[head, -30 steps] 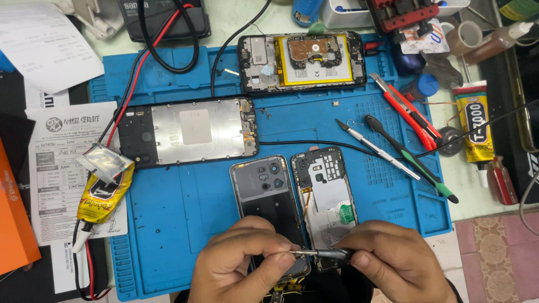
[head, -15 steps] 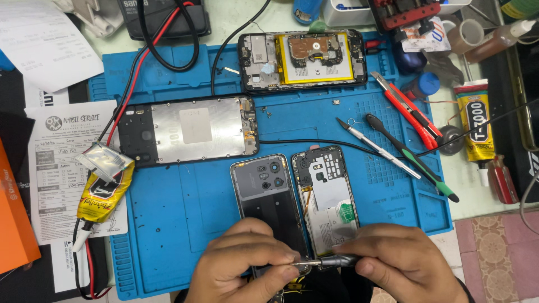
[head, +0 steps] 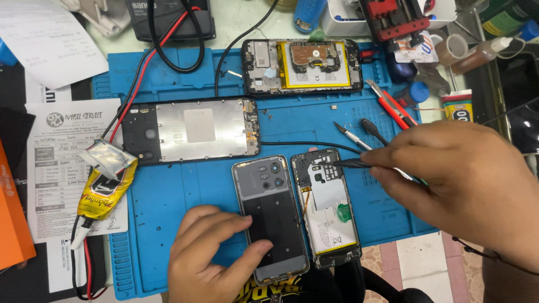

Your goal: The person opens a screen protector package, then assembles a smartphone by placing a battery into the chassis and securing internal components. They use a screwdriver to fasten screws and handle multiple phone parts on a workbench.

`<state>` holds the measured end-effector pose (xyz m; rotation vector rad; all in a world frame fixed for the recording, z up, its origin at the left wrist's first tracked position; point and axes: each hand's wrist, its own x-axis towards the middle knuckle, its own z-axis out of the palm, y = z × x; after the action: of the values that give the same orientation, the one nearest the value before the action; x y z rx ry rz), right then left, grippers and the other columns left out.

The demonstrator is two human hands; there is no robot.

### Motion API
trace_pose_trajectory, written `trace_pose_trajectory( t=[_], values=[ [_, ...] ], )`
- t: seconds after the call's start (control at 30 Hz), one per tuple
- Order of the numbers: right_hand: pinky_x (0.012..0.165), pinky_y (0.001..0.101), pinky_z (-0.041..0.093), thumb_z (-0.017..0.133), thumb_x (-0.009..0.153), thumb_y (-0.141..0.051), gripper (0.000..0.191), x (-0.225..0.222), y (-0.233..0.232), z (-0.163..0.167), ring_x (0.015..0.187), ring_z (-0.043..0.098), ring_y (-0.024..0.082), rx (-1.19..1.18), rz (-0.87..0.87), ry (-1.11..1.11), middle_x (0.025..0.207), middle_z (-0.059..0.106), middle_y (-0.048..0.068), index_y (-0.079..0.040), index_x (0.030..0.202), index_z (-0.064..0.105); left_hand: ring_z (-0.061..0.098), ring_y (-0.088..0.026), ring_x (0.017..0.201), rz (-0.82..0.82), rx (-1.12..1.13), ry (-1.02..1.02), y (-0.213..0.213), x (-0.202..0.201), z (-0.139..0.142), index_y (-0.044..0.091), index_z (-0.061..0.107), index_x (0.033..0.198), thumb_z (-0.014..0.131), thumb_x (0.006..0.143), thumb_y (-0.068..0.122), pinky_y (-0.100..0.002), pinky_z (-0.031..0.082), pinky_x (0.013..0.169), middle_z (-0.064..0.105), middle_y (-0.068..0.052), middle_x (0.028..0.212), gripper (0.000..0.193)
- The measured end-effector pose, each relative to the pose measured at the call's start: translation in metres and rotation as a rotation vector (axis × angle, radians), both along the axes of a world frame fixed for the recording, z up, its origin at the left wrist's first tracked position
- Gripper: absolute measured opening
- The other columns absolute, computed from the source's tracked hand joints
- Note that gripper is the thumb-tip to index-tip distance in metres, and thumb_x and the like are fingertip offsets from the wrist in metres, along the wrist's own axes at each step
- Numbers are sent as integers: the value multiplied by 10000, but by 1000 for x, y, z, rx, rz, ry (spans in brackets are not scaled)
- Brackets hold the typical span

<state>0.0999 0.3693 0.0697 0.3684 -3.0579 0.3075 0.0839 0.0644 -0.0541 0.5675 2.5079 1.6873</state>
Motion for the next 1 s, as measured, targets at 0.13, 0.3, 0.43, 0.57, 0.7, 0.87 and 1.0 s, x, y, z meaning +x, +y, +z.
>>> trace_pose_trajectory(
  t=[0.13,0.3,0.43,0.57,0.7,0.87,1.0],
  values=[
    [572,420,502,800,722,-176,176,-18,-13,6,650,650,287,20,10,-37,710,674,43,-99,878,777,699,-243,941,-40,24,60,1,-3,0,39,777,930,952,621,208,-365,565,795,786,-93,901,393],
    [553,435,489,820,760,-226,155,-24,-23,6,605,625,287,97,-57,-113,639,635,43,-115,861,781,683,-254,938,-77,-1,64,0,-5,1,57,786,930,956,615,247,-378,557,797,775,-87,877,405],
    [578,458,497,761,748,-223,142,-32,-30,10,637,633,308,107,84,-92,654,609,61,-104,819,728,675,-252,925,-91,14,97,1,-6,1,59,783,932,949,623,261,-372,554,793,768,-86,876,405],
    [588,463,510,754,829,-307,228,-45,-36,18,694,642,328,183,74,-171,734,627,69,-95,897,708,679,-253,919,-107,-12,85,1,-7,2,57,784,923,951,619,258,-372,553,789,768,-82,864,401],
    [720,430,564,636,964,-453,301,-56,-42,21,790,679,303,600,-116,-442,815,651,42,-158,917,665,678,-248,906,-111,-17,92,1,-7,4,56,784,914,950,617,254,-368,552,779,768,-78,856,394],
    [673,452,554,678,874,-445,327,-56,-44,22,769,676,329,450,-32,-339,809,653,79,-119,899,664,672,-250,913,-122,-16,100,3,-8,5,47,784,927,941,642,253,-365,550,773,766,-82,863,386],
    [620,417,537,683,801,-346,343,-56,-41,23,770,671,338,175,221,-69,864,643,123,-36,946,672,668,-249,916,-141,-36,99,4,-9,5,46,788,926,936,659,253,-367,546,765,766,-81,855,368]
  ],
)
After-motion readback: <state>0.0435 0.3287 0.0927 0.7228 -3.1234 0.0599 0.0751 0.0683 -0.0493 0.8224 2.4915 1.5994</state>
